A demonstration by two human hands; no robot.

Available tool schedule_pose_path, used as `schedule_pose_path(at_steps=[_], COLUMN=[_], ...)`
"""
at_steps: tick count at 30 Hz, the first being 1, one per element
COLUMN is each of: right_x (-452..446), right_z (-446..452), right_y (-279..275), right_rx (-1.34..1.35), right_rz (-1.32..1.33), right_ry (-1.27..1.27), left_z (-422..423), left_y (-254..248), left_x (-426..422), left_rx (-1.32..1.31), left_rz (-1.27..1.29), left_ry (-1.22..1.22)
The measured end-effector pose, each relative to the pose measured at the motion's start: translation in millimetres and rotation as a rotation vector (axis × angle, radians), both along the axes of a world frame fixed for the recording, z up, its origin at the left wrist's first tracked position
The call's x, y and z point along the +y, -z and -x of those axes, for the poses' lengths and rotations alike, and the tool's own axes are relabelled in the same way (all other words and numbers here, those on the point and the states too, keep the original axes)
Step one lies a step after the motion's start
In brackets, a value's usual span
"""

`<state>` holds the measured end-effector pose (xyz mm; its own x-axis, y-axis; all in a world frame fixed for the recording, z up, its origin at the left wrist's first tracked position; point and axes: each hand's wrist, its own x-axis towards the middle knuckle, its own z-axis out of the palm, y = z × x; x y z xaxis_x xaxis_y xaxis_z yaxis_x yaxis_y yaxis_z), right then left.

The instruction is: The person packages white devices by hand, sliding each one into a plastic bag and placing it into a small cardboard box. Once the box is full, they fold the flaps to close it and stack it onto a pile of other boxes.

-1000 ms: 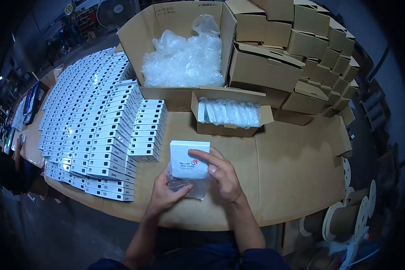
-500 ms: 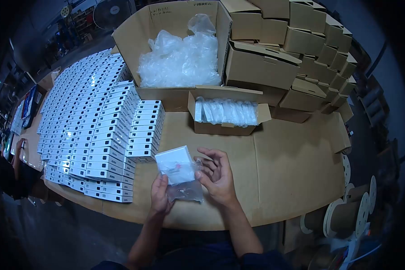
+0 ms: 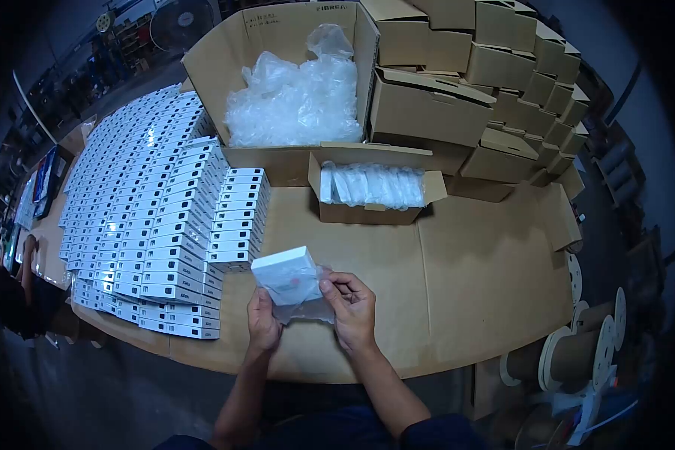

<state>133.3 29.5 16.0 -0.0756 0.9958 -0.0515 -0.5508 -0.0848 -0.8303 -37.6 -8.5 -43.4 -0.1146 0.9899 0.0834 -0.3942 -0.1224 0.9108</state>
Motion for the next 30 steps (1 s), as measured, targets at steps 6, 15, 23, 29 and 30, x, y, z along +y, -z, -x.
schedule_pose_path(at_steps=[6, 15, 23, 29, 30], right_x=[0.1, -1.4, -1.9, -1.4, -0.8], right_z=[1.6, -1.6, -4.2, -9.5, -10.2], right_y=[-4.7, -3.3, -16.3, -11.8, -12.4], right_rx=[0.031, -0.112, -0.297, -0.229, -0.221], right_rz=[-0.113, -0.154, -0.255, -0.264, -0.252], right_ry=[-0.015, 0.097, 0.184, 0.138, 0.120], left_z=[-4.6, -8.3, -14.9, -11.6, -14.4], left_y=[-28.9, -16.6, -33.5, -26.1, -30.8], left_x=[2.8, 5.6, 4.8, 2.7, 3.2], left_rx=[-0.023, -0.122, -0.236, -0.258, -0.327], left_rz=[-0.037, -0.092, 0.145, 0.213, 0.212], left_ry=[-0.029, 0.034, 0.085, 0.138, 0.108])
